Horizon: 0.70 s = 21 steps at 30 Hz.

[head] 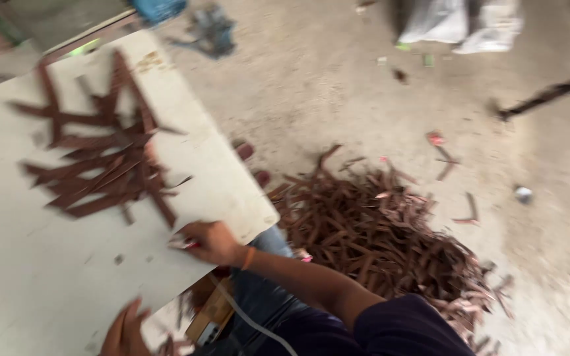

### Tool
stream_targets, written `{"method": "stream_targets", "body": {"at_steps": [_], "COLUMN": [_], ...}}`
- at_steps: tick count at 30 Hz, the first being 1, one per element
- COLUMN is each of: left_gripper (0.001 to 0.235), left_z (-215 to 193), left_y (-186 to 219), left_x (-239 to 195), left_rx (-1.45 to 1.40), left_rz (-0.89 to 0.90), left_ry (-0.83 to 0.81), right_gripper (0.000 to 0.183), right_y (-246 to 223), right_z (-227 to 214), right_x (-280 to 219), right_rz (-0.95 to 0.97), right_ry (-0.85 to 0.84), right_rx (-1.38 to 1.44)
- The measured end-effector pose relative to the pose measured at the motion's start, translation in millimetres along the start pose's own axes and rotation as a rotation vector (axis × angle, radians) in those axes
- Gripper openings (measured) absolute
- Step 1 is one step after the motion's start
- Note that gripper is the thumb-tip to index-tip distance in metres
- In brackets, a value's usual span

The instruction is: The person trims excess material from patterned leather components using a small handheld blade.

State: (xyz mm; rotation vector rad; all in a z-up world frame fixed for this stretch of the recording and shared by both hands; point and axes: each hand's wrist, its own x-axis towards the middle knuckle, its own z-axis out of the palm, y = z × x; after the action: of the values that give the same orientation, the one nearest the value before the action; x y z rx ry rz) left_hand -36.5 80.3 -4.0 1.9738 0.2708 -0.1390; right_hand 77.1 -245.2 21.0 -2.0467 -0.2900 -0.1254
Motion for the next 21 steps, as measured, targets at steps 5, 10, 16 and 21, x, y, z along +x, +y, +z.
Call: {"method": "stream_targets", "body": {"at_steps": [5, 10, 16, 21], "left_gripper": [0.026, 0.036, 0.057, 0.047], "left_z": [26.3, 21.8, 44.7, 70.3], "left_y": [79.6, 191.0, 202.2, 139.4], "left_x": [91.9, 173.1, 300.7, 387.7], "left_rx": [-0.097, 0.019, 0.186, 0.312], "left_rz": [0.274, 0.369, 0.332, 0.169], "left_ry": [0.327, 0.263, 0.4, 0.398], "right_gripper": [0.032, 0.016, 0.014, 0.015], "right_y": [-0.9, -41.2, -43.7, -44.2], "right_z": [11.8, -1.2, -2.9, -6.4], "right_x": [1.4, 17.3, 22.9, 27.8], "right_rz": [-0.025, -0.005, 0.016, 0.03], "right_ry": [-0.041, 0.027, 0.056, 0.055], "right_rx": [0.166, 0.092, 0.028, 0.014]}}
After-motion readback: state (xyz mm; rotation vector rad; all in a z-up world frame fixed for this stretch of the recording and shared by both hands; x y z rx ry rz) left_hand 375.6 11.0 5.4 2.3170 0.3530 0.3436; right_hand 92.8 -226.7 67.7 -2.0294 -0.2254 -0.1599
